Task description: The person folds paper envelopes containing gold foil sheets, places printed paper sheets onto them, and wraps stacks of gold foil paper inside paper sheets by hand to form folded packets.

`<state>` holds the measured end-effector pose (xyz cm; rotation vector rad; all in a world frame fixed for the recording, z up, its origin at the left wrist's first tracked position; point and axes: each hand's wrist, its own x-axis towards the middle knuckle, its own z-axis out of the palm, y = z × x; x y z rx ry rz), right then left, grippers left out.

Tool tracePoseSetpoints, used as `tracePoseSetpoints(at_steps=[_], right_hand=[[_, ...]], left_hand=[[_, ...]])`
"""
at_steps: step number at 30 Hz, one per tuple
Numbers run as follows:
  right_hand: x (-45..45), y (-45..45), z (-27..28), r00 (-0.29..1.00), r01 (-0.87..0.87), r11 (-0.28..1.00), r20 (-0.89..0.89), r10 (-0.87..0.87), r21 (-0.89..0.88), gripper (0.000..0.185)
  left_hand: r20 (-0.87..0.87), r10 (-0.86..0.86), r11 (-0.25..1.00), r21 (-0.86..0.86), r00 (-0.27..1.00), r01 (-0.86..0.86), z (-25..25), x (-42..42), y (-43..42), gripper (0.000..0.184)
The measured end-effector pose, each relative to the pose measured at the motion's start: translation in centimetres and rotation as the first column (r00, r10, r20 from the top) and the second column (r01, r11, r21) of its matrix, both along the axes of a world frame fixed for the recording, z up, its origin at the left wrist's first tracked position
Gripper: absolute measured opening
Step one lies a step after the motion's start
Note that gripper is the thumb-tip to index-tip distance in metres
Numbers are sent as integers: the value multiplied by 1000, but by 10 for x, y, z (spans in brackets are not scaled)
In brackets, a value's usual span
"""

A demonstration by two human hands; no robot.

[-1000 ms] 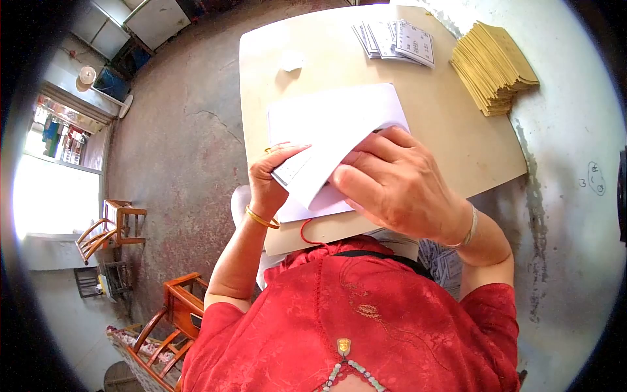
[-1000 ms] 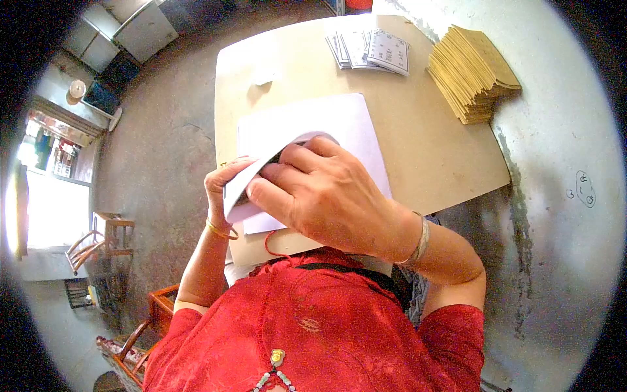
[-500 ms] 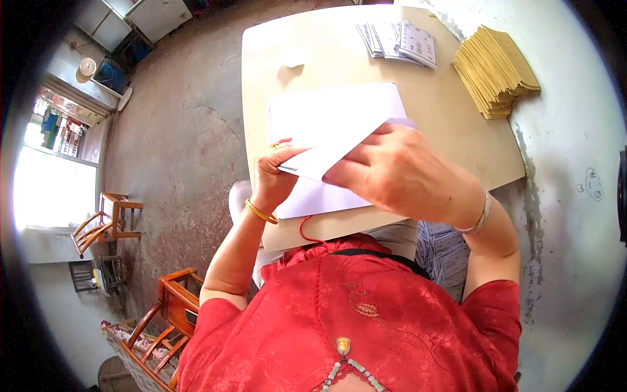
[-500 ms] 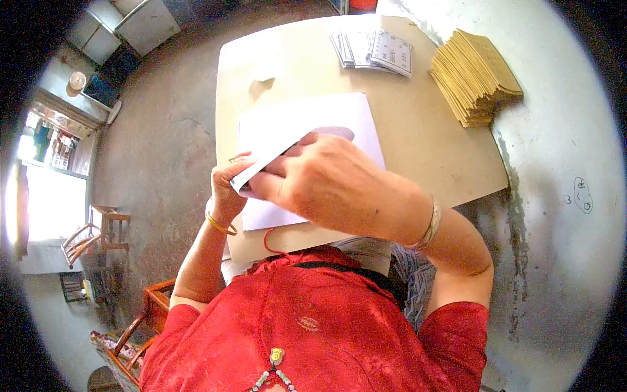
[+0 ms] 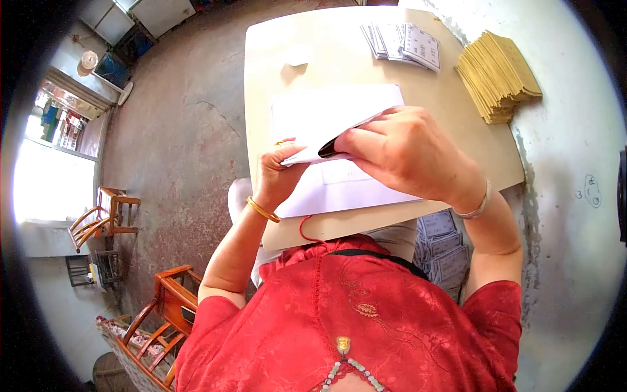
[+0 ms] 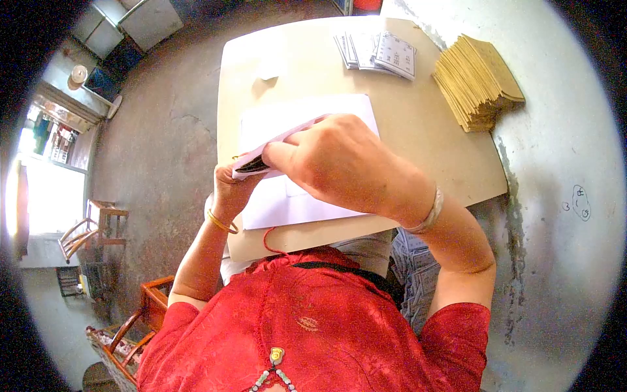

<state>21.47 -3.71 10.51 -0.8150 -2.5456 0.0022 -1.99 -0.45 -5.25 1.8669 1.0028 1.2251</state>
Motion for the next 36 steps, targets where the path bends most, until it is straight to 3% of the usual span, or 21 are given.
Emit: tracePoseSetpoints(at_steps=[2,6,9,18,21,24,27,30,32,34,36], right_hand=[[2,0,3,998,-42,989,-62,33,-144,8],[5,5,3,983,-119,932,-172,62,-344,6],[8,12,5,997,-70,887,-70,42,-457,13],[6,18,9,982,-187,846,-67,177,-499,10],[5,20,9,973,-228,863,-80,215,-450,10],[1,20,12,987,-134,890,21,159,-436,9],[-4,13,9,996,-79,936,-55,64,-342,7],[-14,1,3,990,104,994,-92,-105,-18,7],[-19,2,0,983,159,945,-136,-125,284,8],[-20,-1,-4,980,178,896,-154,-125,408,8],[-18,-11,-8,983,164,913,-142,-118,373,8]], left_hand=[[-38,3,997,78,999,0,7,1,-2,17],[-57,-9,999,49,998,12,7,-1,-1,15],[-62,-31,999,28,998,32,6,-1,-2,13],[-82,5,996,85,997,2,0,-4,3,11],[-113,4,998,57,994,2,1,-5,2,11],[-72,-12,1000,23,997,14,1,-1,0,11],[-38,-25,999,-47,999,23,-1,-1,-2,11],[82,-2,980,-199,997,19,-6,0,-5,14],[162,4,968,-249,987,37,-7,1,-6,15],[210,11,964,-263,978,46,-7,5,-10,18],[215,-7,965,-253,977,62,-8,6,-9,20]])
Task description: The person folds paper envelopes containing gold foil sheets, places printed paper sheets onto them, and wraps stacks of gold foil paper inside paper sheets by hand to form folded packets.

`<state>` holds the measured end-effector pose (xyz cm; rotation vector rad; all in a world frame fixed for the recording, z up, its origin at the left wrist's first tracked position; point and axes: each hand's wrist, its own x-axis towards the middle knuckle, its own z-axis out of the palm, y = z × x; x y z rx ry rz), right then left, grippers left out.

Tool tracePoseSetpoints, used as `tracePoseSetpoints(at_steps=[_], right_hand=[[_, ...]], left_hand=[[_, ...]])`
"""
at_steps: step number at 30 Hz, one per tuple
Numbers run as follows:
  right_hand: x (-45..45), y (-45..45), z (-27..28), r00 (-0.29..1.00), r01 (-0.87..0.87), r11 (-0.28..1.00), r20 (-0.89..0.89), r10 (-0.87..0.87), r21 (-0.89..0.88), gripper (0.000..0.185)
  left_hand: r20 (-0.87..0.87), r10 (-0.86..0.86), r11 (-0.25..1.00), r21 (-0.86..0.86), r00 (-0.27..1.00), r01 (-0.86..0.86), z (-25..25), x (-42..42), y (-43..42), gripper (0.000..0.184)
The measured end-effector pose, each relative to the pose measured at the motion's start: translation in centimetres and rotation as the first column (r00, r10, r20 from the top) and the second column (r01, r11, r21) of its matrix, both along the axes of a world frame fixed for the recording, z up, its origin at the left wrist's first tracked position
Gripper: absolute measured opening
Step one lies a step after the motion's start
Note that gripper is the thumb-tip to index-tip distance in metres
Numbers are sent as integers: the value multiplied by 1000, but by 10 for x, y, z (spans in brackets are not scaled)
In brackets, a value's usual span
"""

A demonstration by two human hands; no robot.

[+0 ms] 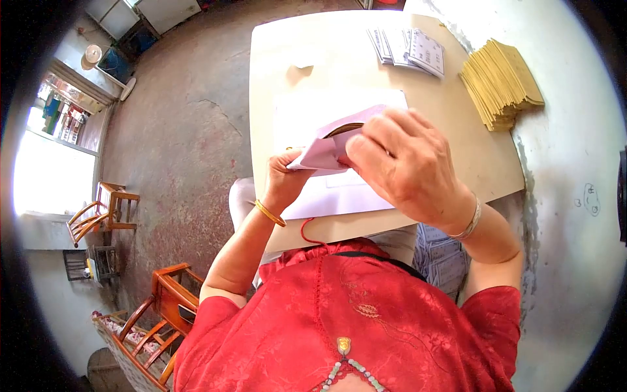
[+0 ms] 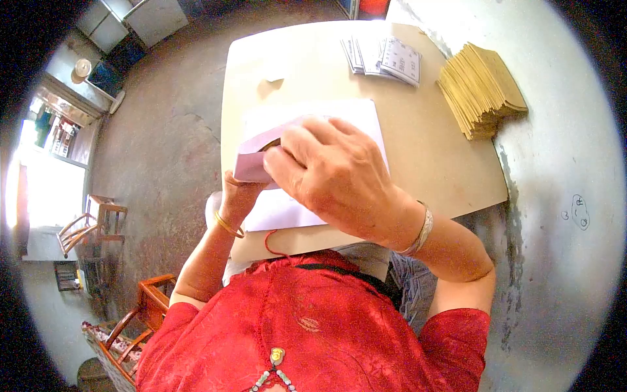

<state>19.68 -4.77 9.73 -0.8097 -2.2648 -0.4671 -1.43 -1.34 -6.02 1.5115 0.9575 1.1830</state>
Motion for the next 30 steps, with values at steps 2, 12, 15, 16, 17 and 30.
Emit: tracePoseSetpoints(at_steps=[2,12,15,16,17,30], right_hand=[[5,-6,-1,998,0,987,61,10,-159,9],[3,-5,-44,996,-87,962,-28,83,-259,34],[-1,-2,-52,998,-61,957,-15,59,-284,18],[-2,-1,-51,996,-90,957,-30,85,-275,15],[-2,0,-49,993,-121,956,-44,114,-267,14],[10,11,-45,985,-168,972,-56,161,-167,19]], left_hand=[[-40,-31,999,37,999,32,-5,0,3,21],[100,-12,995,-95,995,21,-5,7,0,13],[92,-54,986,-154,994,68,-13,2,1,17],[79,-71,986,-148,994,82,-13,2,2,18],[47,-59,994,-86,997,63,-11,2,1,19],[67,-29,999,-29,997,31,1,6,-4,10]])
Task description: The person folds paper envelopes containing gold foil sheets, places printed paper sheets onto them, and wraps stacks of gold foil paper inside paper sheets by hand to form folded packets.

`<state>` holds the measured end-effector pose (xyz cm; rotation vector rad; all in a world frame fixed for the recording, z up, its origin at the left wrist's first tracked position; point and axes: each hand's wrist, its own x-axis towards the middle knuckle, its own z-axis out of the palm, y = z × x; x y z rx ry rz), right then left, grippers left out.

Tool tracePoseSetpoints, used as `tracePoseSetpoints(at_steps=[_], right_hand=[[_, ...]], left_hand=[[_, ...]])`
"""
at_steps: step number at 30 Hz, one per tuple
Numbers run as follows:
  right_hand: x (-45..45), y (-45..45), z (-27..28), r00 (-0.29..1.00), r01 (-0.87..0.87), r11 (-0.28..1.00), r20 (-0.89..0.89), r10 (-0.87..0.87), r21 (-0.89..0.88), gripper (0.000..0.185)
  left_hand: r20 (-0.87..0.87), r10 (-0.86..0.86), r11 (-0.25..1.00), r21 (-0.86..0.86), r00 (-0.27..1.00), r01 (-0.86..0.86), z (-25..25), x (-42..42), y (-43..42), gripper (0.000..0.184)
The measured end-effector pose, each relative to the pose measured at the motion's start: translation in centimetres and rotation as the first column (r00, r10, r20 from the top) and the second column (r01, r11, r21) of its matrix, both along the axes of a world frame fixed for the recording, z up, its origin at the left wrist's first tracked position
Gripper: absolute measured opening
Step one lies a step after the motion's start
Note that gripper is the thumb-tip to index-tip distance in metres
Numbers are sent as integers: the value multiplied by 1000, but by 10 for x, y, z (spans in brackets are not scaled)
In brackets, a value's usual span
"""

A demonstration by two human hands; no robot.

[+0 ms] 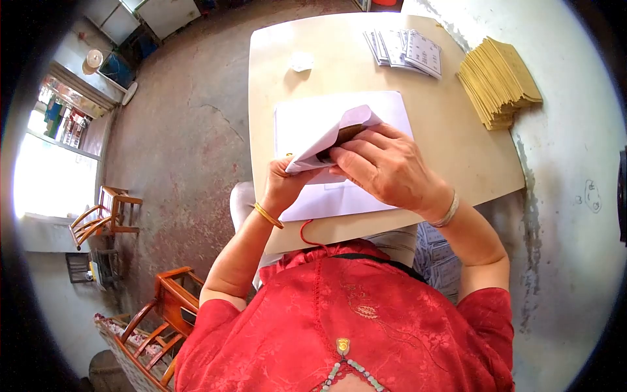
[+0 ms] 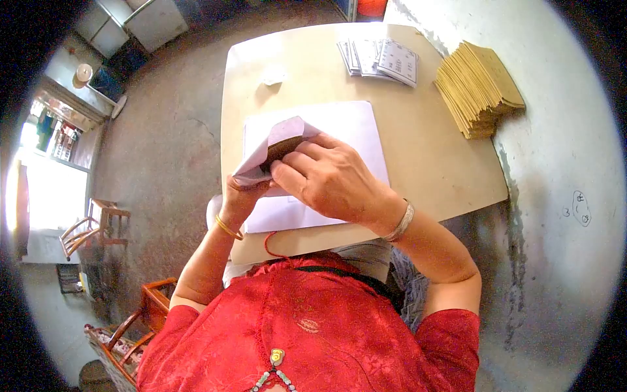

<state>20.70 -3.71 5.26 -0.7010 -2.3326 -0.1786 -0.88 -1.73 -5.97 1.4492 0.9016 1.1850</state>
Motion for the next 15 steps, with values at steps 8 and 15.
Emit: tracePoseSetpoints(at_steps=[8,15], right_hand=[[1,-4,-7,998,65,991,14,-64,-115,11],[25,2,11,837,-286,957,-472,276,53,21]], left_hand=[[-2,-78,986,-150,997,77,4,0,-6,11],[77,-91,969,-222,993,106,22,-8,-9,14]])
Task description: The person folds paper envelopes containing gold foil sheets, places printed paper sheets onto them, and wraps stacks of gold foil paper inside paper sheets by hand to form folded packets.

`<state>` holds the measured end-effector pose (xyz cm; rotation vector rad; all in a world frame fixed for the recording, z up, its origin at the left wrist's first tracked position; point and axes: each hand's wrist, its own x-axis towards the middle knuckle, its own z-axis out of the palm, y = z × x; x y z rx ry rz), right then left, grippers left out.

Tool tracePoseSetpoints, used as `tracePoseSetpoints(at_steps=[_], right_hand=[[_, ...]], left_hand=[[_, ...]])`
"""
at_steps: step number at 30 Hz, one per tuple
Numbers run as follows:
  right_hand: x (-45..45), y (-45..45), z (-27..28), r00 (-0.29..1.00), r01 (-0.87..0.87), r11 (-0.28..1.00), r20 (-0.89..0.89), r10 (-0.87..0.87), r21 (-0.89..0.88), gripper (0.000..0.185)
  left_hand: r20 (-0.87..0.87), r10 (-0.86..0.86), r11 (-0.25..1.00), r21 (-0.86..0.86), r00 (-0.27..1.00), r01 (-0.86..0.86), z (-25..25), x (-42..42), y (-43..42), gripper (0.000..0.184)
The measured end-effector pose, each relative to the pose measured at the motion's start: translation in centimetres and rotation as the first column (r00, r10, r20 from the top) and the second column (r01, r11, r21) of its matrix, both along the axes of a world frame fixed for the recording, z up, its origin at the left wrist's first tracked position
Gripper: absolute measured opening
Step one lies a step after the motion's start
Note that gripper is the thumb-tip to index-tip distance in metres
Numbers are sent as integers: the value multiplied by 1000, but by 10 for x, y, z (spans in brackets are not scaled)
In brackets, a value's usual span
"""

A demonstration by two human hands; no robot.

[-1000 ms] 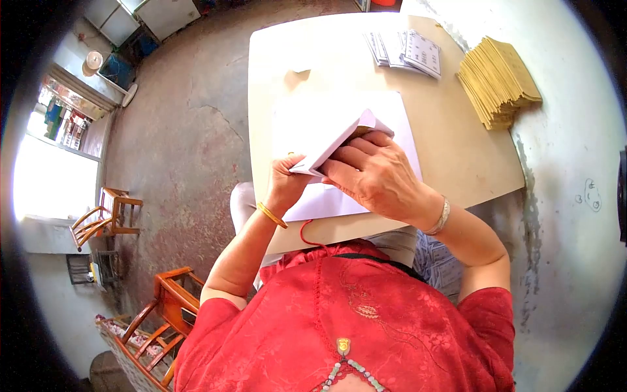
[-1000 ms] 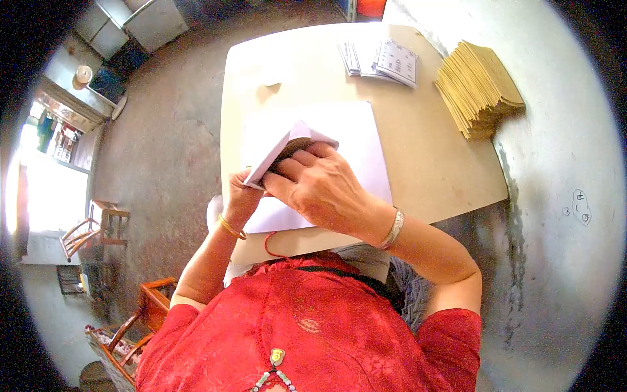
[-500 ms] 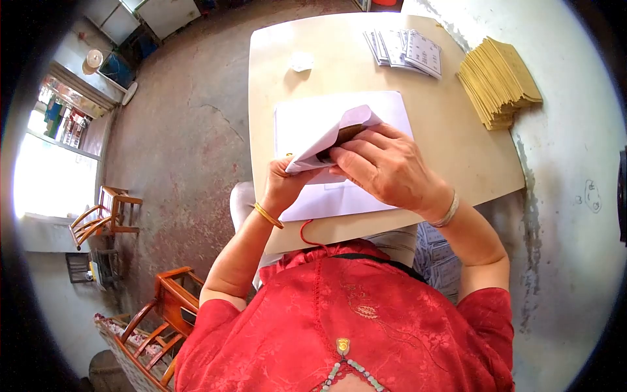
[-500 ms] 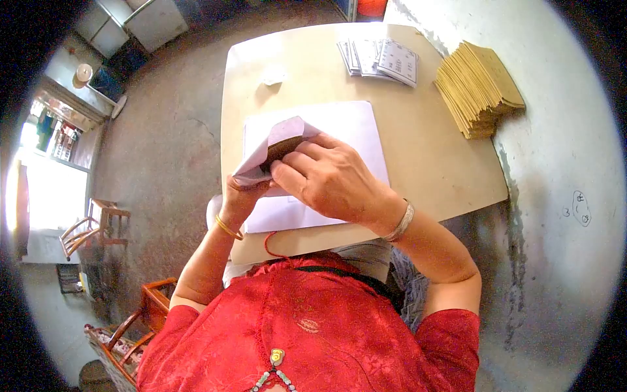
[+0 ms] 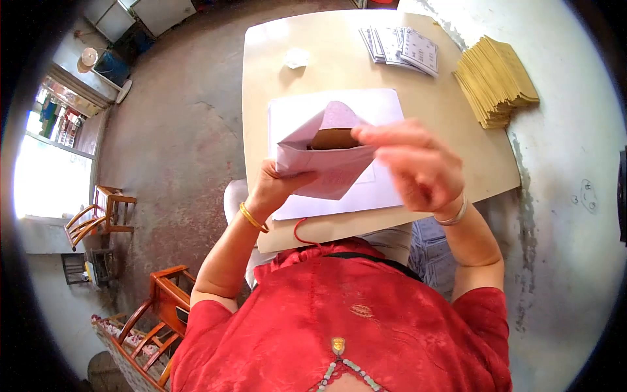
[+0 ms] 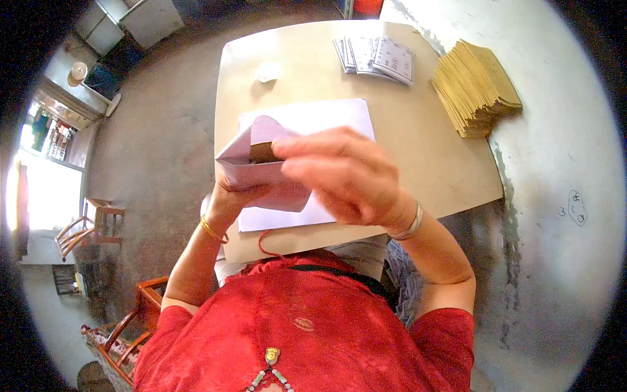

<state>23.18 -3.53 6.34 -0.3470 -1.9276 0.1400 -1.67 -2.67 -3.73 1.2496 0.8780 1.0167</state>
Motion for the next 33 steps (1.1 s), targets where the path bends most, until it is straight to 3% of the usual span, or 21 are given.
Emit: tracePoseSetpoints(at_steps=[1,3,5,8,9,11,20,23,24,27,30,33], right_hand=[[3,-1,0,995,-13,998,-100,7,-55,23],[-1,1,8,944,-59,915,-319,-79,-400,19],[11,15,9,954,-228,564,-297,-31,-793,21],[15,27,-10,927,-363,172,-335,172,-916,22],[11,29,-17,862,-473,122,-430,269,-873,24],[10,28,-17,806,-505,26,-461,370,-863,24],[-1,17,-2,890,-331,218,-227,395,-918,22],[-2,12,4,925,-200,316,-73,372,-927,20],[-3,12,1,932,-216,305,-102,349,-927,20],[-3,13,-3,960,-67,455,66,271,-888,19],[-3,10,8,917,105,718,346,198,-688,18],[-3,11,13,908,92,734,359,215,-673,19]], left_hand=[[-7,-13,1000,-3,1000,13,1,-2,-1,15],[-85,-87,996,-33,993,85,9,-5,-3,15],[-175,-190,978,-125,966,169,17,-8,-5,14],[-156,-300,943,-199,941,267,29,-6,-8,15],[-162,-324,933,-217,932,287,33,-6,-9,15],[-239,-344,918,-287,908,272,30,-9,-7,16],[-183,-361,901,-323,914,291,30,-10,-8,22],[-116,-358,901,-303,927,310,30,-7,-9,24],[-89,-358,902,-292,930,319,31,-7,-9,24],[-99,-363,899,-298,927,320,36,-5,-9,24],[-181,-420,883,-305,889,356,41,-8,-4,24],[-146,-423,881,-299,894,368,43,-8,-3,24]])
